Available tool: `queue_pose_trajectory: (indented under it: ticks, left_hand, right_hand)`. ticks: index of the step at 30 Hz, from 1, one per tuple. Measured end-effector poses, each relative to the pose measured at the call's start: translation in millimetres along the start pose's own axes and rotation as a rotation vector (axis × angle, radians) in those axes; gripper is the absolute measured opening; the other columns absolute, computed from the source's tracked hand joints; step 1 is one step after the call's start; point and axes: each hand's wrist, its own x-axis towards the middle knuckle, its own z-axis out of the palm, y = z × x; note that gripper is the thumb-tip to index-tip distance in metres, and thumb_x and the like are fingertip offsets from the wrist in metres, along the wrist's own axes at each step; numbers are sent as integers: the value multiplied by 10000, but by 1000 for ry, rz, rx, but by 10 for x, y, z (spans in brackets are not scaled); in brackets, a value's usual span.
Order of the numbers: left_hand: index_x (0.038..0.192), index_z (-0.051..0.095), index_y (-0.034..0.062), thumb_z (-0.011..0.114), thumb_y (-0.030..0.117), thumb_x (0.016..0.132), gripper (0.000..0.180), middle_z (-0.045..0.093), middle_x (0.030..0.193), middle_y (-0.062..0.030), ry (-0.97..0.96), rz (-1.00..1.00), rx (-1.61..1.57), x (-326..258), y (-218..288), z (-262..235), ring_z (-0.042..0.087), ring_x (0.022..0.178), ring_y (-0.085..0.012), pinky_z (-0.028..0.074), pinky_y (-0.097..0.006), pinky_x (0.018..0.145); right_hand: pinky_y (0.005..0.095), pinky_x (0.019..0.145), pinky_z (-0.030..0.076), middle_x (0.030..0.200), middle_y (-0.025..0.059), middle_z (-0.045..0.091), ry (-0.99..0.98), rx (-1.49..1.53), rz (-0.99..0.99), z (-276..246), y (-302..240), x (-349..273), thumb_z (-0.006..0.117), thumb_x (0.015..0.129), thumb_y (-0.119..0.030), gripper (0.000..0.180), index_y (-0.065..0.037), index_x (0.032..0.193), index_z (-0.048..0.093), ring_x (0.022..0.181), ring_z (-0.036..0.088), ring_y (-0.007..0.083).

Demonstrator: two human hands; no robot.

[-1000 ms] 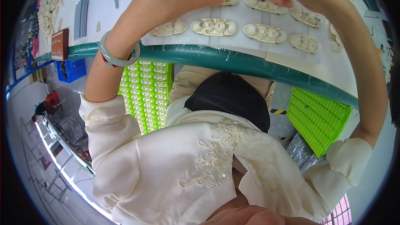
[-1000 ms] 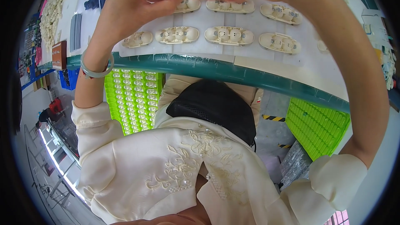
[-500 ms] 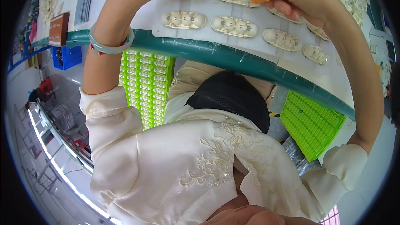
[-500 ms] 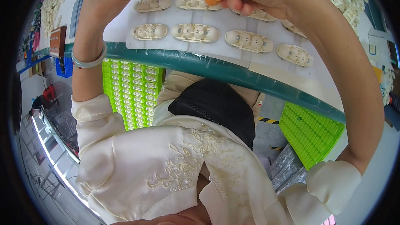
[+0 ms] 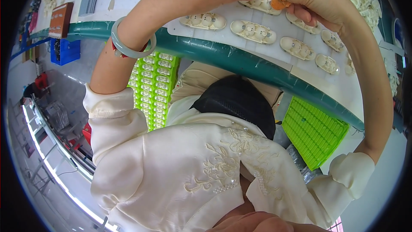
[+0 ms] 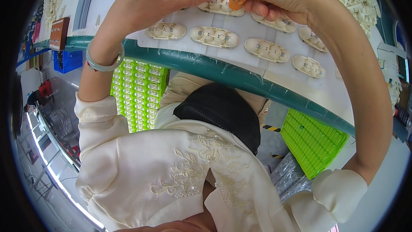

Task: The person assembles small white plastic parts by hand, applying glue from a bottle to the components on a workbench.

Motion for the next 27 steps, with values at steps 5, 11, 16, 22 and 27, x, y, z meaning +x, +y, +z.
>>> queue_pose_trajectory:
  ticks: [5, 11, 16, 22, 27]
  left_hand:
    - [742, 594, -26, 639, 17, 685, 84, 611, 620, -108, 85, 70, 127, -13, 26, 91, 604, 578, -141, 473, -238, 535]
    - [719, 584, -24, 637, 11, 673, 79, 611, 626, -102, 125, 63, 138, -26, 36, 140, 601, 567, -146, 481, -239, 541]
    - [729, 580, -22, 639, -1, 665, 89, 612, 640, -85, 76, 14, 147, -19, 111, 131, 589, 565, -132, 480, -232, 540]
    - [728, 577, -17, 635, -16, 665, 85, 605, 642, -73, 125, 55, 137, -25, 97, 154, 581, 585, -107, 472, -226, 536]
    - [734, 563, -18, 624, -33, 689, 77, 610, 683, -75, 31, -80, -63, 29, 69, 60, 584, 621, -109, 471, -209, 574]
  right_hand:
    - [200, 390, 320, 600, 53, 558, -25, -106, -11, 0, -22, -29, 589, 788, -82, 120, 33, 824, 592, 436, 454, 80]
    - [199, 428, 340, 592, 43, 548, -72, -150, -78, -89, 45, -58, 582, 792, -61, 182, 55, 930, 604, 466, 466, 79]
    - [208, 407, 332, 600, 50, 554, 44, -218, -134, -6, -1, -48, 573, 798, -60, 166, 51, 911, 623, 453, 456, 83]
    - [216, 383, 316, 575, 49, 539, -45, -168, -187, -21, 55, 103, 570, 795, -79, 145, 47, 835, 630, 437, 439, 89]
    - [227, 378, 332, 570, 47, 548, 10, -135, -94, 5, -26, 98, 578, 767, -88, 131, 31, 764, 632, 439, 462, 96]
